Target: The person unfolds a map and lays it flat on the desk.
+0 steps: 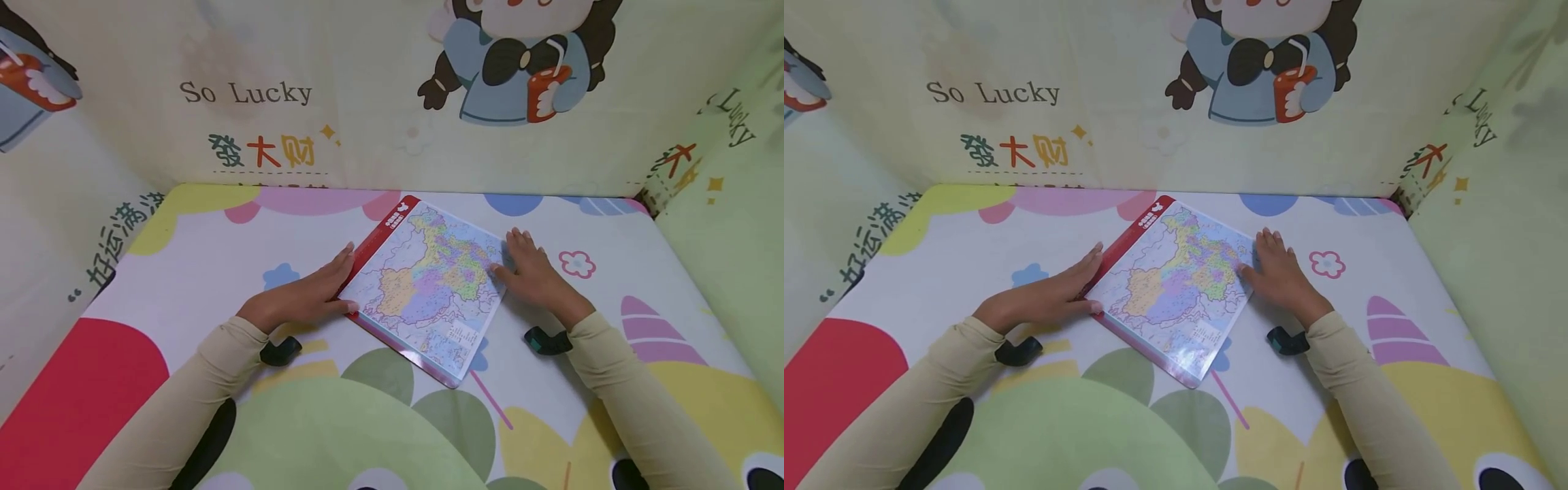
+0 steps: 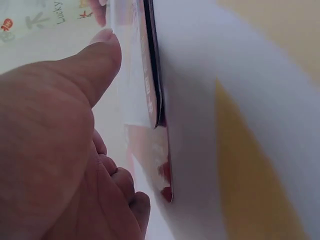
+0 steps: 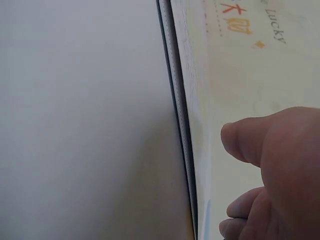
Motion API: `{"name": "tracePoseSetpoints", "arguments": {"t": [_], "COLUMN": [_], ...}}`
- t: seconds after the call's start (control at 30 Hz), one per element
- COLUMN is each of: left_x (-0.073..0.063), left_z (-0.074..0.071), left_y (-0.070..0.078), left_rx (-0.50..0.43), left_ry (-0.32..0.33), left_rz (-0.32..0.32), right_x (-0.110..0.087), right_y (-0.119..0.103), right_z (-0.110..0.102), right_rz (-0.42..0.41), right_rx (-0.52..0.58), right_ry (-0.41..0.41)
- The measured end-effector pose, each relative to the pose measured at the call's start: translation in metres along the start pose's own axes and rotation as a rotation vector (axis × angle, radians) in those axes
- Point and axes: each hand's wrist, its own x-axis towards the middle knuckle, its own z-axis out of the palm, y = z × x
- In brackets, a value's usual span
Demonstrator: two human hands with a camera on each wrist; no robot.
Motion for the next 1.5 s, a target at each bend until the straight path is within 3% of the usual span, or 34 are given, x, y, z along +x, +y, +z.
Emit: {"name": "tracePoseSetpoints", "arguments": {"t": [0.4,0.6,0.97,1.5], "left_x": [-0.001,-0.001,-0.001,-0.003], "left_z": [0.004,0.004,0.007,0.011], "left_y": [0.005,0.008,0.008,0.009], "left_rx": [0.018,0.02,0.128,0.109], "left_ry": [-0.037,-0.052,-0.078,-0.052], "left_rz": [-0.045,-0.035,-0.012,0.012], "right_x": [-0.003,-0.003,-0.005,-0.001], "right_y": [0.001,0.003,0.005,0.014], "right_z": [-0.001,0.0,0.001,0.002], "right_rz": [-0.002,-0.024,-0.024,-0.074], "right_rx": [0.03,0.041,0.074,-0.088], "right_ry": [-0.019,-0.029,-0.09,-0.128]}}
